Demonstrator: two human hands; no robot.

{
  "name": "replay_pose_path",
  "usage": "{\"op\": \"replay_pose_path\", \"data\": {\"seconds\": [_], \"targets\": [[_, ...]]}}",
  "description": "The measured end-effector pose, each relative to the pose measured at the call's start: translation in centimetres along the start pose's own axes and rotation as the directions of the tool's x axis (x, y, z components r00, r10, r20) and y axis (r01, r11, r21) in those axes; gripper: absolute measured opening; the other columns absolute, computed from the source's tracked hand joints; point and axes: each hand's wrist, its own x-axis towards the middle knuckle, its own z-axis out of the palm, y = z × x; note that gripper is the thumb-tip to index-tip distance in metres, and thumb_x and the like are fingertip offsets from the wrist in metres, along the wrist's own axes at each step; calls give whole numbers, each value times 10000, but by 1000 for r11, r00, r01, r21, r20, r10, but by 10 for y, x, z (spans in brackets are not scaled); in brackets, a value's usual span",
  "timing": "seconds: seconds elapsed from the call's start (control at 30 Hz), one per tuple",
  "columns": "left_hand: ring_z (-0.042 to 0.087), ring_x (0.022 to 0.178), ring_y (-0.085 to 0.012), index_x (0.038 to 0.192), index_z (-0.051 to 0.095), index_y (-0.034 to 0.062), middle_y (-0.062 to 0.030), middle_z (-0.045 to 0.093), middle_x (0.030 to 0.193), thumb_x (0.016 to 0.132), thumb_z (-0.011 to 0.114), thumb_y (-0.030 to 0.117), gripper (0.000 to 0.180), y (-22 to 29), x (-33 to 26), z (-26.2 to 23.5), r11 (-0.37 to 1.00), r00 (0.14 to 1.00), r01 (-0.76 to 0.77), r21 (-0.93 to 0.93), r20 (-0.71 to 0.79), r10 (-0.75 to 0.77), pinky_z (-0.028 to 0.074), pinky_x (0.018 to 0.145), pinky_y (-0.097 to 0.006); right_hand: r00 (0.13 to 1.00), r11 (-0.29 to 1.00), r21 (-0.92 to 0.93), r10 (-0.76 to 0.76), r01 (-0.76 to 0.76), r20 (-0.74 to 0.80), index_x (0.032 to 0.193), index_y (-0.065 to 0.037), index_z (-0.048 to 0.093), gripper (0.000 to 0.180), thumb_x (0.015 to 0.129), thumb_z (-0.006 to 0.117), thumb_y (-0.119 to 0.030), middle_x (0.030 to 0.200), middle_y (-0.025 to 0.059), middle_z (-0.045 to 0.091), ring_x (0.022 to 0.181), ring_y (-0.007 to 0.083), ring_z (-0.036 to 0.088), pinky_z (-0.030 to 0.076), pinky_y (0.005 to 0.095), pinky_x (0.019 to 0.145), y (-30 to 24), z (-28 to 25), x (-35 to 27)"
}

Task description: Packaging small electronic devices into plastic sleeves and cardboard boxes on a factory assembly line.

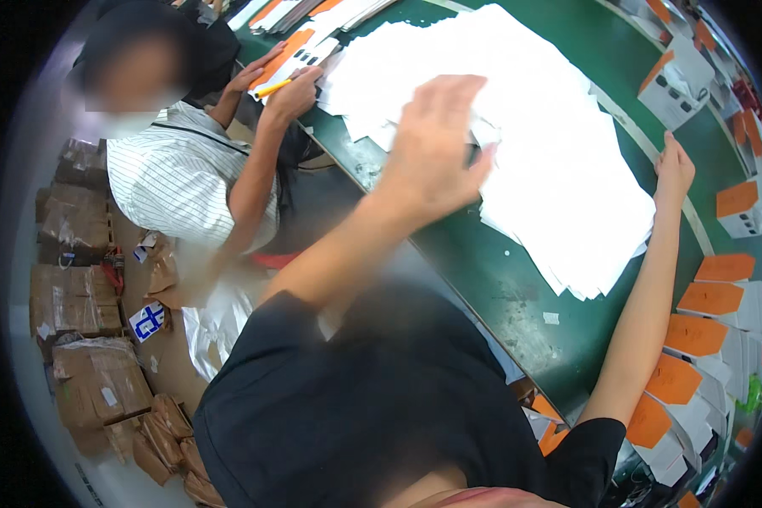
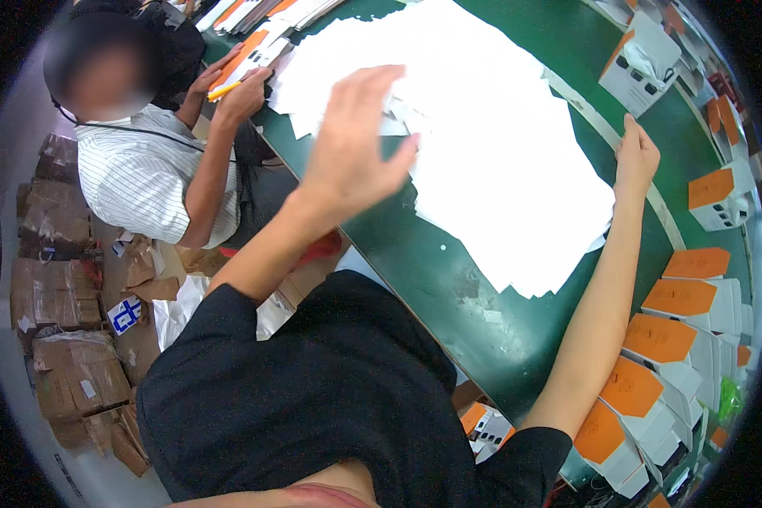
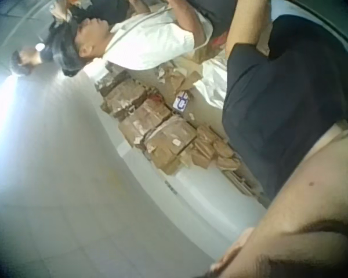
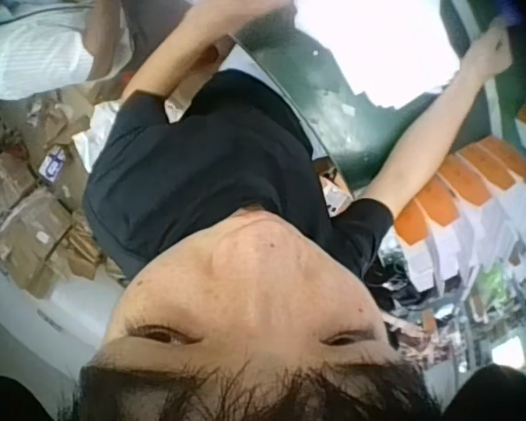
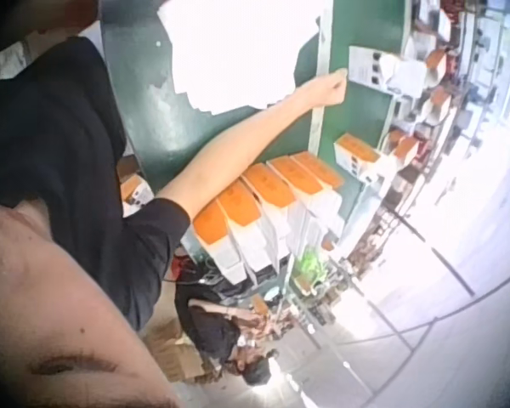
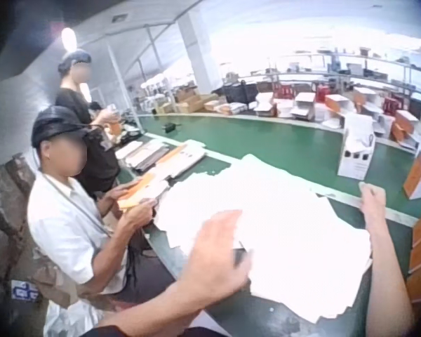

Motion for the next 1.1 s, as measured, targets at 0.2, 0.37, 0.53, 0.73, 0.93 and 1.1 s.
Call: {"op": "replay_pose_path", "data": {"seconds": [0.2,0.37,0.53,0.73,0.93,1.1], "targets": [[380,1373,-506,1500,330,18,-291,399,1492,764,731,180,853,-68,-26,0,828,925,315,464,47,-378,363,1080,-615,1000,998,-57,-5,5,-5,949,-4,746,285,972,683,-281,613,-63,403,544,42,336,254,242,503,5,4,5],[557,1226,-427,1400,474,80,-215,567,1363,792,695,165,653,-92,-10,0,867,966,248,432,-38,-257,518,934,-509,998,999,-42,-5,3,-56,810,-31,693,299,972,681,-281,604,-59,398,542,45,332,254,250,504,5,8,-1],[664,986,-356,1241,628,125,-129,687,1126,788,661,109,454,-117,3,-20,805,976,192,562,-26,-214,549,837,-468,998,996,-71,-60,61,10,718,-47,647,357,974,673,-295,593,-60,396,543,55,328,253,259,511,2,6,0],[707,787,-324,1134,699,110,-114,735,945,808,627,80,335,-123,22,-16,854,987,135,503,-139,-74,570,689,-432,998,988,-139,-65,63,-14,790,13,691,362,964,673,-304,612,-59,438,569,54,360,282,270,524,-2,7,-2],[677,944,-328,1209,674,58,-158,707,1037,767,610,-28,455,-22,53,3,952,975,-191,239,-64,212,564,776,-406,998,979,-193,-67,69,17,846,29,691,366,948,679,-321,652,-37,515,636,78,442,361,289,590,-1,6,-3],[663,965,-280,1206,637,-55,-170,689,1053,788,616,-47,419,54,25,50,931,886,-365,-6,305,350,586,789,-349,998,970,-237,-56,52,-9,933,44,708,395,948,664,-349,687,13,588,671,98,491,428,288,653,-7,9,-6]]}}
